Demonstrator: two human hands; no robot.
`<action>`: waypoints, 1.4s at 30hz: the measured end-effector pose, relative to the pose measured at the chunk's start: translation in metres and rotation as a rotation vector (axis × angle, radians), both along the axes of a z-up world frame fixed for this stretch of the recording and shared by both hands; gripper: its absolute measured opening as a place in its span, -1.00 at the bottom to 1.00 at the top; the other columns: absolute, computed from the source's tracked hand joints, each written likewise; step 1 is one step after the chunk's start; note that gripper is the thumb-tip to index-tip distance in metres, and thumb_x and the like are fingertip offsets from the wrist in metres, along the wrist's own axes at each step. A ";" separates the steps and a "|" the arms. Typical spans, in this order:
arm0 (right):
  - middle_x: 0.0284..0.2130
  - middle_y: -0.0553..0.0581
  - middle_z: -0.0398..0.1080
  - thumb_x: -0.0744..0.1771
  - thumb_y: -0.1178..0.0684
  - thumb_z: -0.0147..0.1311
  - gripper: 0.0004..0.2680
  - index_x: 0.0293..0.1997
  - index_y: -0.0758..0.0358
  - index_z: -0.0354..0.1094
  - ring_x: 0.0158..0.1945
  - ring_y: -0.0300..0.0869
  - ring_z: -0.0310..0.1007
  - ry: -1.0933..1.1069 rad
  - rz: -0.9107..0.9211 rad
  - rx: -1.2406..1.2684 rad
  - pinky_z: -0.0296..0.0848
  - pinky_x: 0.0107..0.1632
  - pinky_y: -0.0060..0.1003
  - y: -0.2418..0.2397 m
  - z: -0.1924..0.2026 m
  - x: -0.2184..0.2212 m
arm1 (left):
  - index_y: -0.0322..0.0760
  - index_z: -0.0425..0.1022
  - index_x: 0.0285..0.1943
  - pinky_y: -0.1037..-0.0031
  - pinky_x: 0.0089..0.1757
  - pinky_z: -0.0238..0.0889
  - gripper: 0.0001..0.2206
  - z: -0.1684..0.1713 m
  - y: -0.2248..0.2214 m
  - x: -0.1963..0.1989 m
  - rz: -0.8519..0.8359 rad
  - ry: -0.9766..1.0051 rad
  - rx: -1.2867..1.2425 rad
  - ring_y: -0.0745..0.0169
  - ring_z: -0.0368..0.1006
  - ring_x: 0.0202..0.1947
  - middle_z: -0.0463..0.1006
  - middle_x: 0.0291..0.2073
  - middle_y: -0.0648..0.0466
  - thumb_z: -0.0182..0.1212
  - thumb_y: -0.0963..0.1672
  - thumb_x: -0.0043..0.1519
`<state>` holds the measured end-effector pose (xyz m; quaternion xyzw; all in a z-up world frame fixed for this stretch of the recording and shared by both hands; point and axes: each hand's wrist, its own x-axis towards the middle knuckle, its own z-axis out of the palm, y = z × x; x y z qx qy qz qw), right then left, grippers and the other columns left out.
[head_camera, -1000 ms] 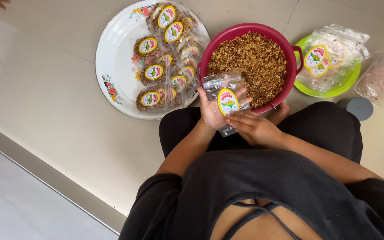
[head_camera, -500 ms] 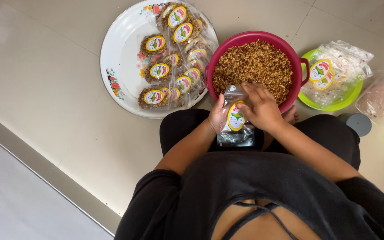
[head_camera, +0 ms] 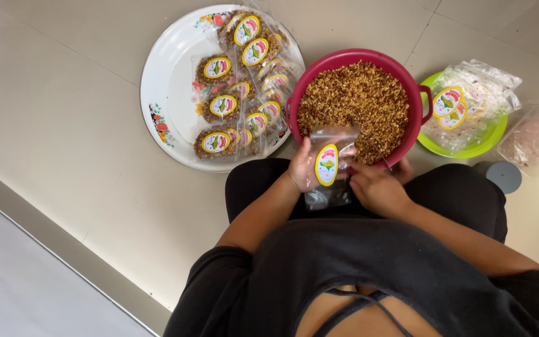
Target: Packing small food items into plastic bags using a spoon while sitting on the floor.
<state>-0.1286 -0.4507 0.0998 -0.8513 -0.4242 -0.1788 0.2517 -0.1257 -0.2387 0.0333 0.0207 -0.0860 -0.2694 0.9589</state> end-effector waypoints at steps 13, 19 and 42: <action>0.31 0.37 0.26 0.42 -0.43 -0.51 -0.43 0.42 0.20 0.13 0.42 0.20 0.18 0.856 -0.069 -1.010 0.04 0.43 0.24 -0.009 -0.078 0.025 | -0.04 -0.20 0.65 -0.40 0.20 0.05 -0.05 -0.006 -0.002 0.003 -0.041 -0.100 -0.144 -0.47 -0.01 0.45 0.03 0.46 -0.46 -0.06 0.37 0.20; 0.23 0.24 0.37 0.41 -0.21 -0.29 -0.61 0.33 0.09 0.26 0.36 0.11 0.29 0.662 -0.011 -0.965 -0.13 0.51 0.19 0.007 -0.047 0.053 | -0.07 -0.21 0.65 -0.42 0.20 0.03 -0.06 -0.010 -0.002 -0.001 -0.046 -0.120 -0.161 -0.49 0.02 0.44 0.07 0.44 -0.46 -0.03 0.35 0.22; -0.31 -0.04 0.59 0.32 -0.38 -0.23 -0.72 -0.21 -0.27 0.43 -0.12 -0.11 0.66 0.948 -0.255 -0.738 0.60 -0.07 -0.15 -0.061 -0.065 0.064 | -0.05 -0.15 0.64 -0.38 0.20 0.08 -0.08 -0.013 -0.005 0.014 -0.044 -0.128 -0.188 -0.50 0.05 0.43 0.08 0.44 -0.46 -0.07 0.37 0.24</action>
